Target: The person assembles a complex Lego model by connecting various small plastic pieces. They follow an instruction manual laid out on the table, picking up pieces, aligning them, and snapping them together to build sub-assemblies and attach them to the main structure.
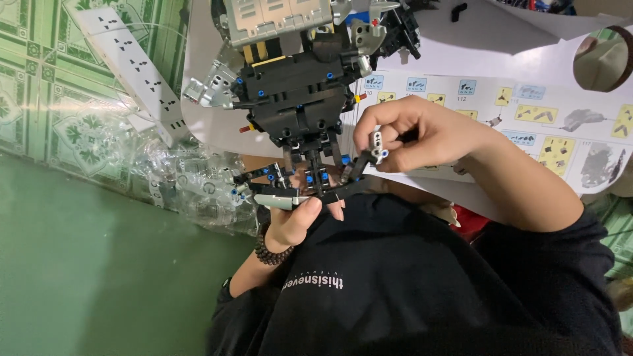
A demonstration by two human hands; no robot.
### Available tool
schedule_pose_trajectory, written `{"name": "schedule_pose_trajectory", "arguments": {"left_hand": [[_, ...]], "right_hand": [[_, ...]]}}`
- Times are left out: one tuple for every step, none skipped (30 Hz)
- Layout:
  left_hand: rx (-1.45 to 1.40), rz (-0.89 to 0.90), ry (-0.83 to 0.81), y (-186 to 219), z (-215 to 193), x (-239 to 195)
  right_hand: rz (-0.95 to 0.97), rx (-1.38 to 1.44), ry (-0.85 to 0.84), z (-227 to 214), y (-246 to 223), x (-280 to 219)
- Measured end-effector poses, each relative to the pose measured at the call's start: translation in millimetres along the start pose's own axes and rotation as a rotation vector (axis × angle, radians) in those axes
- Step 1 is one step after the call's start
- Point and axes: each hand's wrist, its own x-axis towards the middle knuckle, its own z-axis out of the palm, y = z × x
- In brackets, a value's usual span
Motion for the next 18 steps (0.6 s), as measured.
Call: {"name": "schedule_pose_trajectory", "arguments": {"left_hand": [[-0.003, 0.001, 0.002, -5, -5, -3], [0.040, -0.023, -0.070, -9, -11, -6], [0.084, -0.048, -0.142, -14, -16, -9], [0.082, -0.047, -0.139, -14, -17, -9], [0.093, -0.041, -0.142, -15, -17, -10], [0.104, -0.035, -0.144, -15, -18, -10], [0.101, -0.032, -0.143, -14, -18, -10], [0.100, -0.025, -0.136, -12, -18, -11], [0.100, -0.019, -0.130, -11, -18, -11], [0.100, -0.018, -0.129, -10, -18, -12], [0.110, -0.032, -0.133, -10, -19, -13], [0.120, -0.046, -0.136, -9, -19, -13], [0.120, -0.046, -0.135, -11, -21, -15], [0.145, -0.053, -0.144, -14, -22, -17], [0.170, -0.059, -0.155, -16, -23, -19], [0.170, -0.059, -0.155, -14, -23, -17], [0.126, -0.049, -0.160, -12, -22, -14], [0.081, -0.040, -0.165, -11, -21, -11]], "right_hand": [[0.003, -0.001, -0.001, -1, -1, 0], [0.006, -0.013, 0.013, -2, -1, -1], [0.008, -0.024, 0.026, -3, -2, 0], [0.011, -0.024, 0.025, -3, -3, 0], [0.009, -0.041, 0.027, -4, -5, -1], [0.006, -0.058, 0.030, -4, -7, -1], [0.009, -0.060, 0.029, -5, -7, -2], [0.013, -0.068, 0.027, -6, -7, -3], [0.016, -0.075, 0.025, -8, -7, -5], [0.018, -0.076, 0.024, -9, -7, -5], [0.014, -0.089, 0.027, -10, -7, -6], [0.010, -0.103, 0.031, -11, -7, -6], [0.011, -0.102, 0.030, -10, -8, -5], [0.017, -0.109, 0.037, -10, -9, -4], [0.023, -0.117, 0.045, -10, -10, -3], [0.023, -0.117, 0.045, -9, -11, -2], [0.033, -0.115, 0.051, -8, -13, -2], [0.043, -0.112, 0.056, -7, -14, -3]]}}
